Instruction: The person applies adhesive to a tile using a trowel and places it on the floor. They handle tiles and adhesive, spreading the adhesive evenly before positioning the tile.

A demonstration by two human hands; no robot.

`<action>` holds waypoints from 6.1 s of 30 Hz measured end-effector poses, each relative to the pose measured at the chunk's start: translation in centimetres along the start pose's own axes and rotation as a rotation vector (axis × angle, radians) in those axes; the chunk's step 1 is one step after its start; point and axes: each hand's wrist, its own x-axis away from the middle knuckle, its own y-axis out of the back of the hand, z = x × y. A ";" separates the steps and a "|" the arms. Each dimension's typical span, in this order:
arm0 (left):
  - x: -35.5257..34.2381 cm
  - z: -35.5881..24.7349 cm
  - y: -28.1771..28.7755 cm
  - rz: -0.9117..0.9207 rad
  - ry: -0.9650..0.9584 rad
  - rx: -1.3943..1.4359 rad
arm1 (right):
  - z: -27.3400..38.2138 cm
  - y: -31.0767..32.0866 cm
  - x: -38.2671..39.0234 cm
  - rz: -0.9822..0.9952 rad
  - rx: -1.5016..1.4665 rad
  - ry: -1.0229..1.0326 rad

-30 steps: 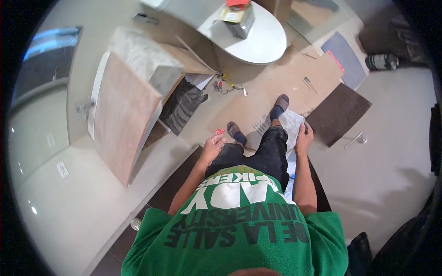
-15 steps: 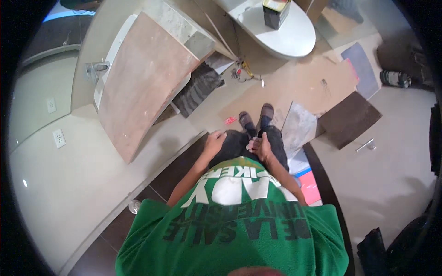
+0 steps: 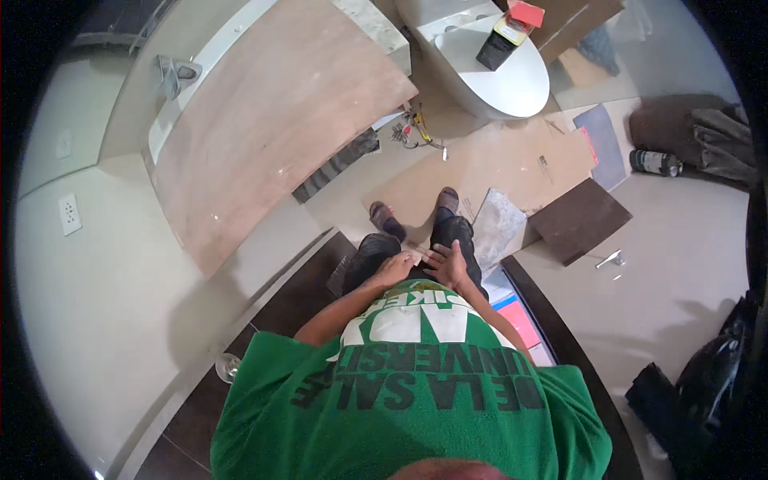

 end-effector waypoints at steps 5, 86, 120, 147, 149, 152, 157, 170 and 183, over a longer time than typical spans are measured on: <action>4.2 1.2 2.7 0.059 -0.334 -0.472 | -0.4 -4.5 0.3 0.032 0.121 -0.078; -40.1 17.9 2.9 0.004 0.185 -0.744 | 2.0 45.3 -57.5 -2.009 0.929 0.491; -12.4 2.1 11.8 -1.403 -1.033 0.660 | 3.3 40.5 -54.6 -1.359 0.680 1.251; -0.3 -3.7 20.9 -1.570 -1.032 0.842 | 2.5 41.6 -55.2 -1.371 0.821 1.102; 0.8 -3.9 22.0 -1.602 -1.077 0.801 | 2.0 43.6 -55.8 -1.433 0.847 1.020; 7.1 -2.6 25.9 -1.484 -1.123 0.854 | 0.1 48.7 -59.1 -1.508 0.917 0.832; 6.0 -1.7 28.2 -1.505 -1.013 0.640 | 2.6 43.7 -55.3 -1.599 0.971 0.710; -6.0 0.8 17.6 -1.319 -1.435 1.156 | 3.7 41.6 -52.4 -1.474 0.846 0.988; -17.7 0.5 8.2 -1.177 -1.700 1.316 | 5.2 43.5 -56.3 -1.443 0.975 1.169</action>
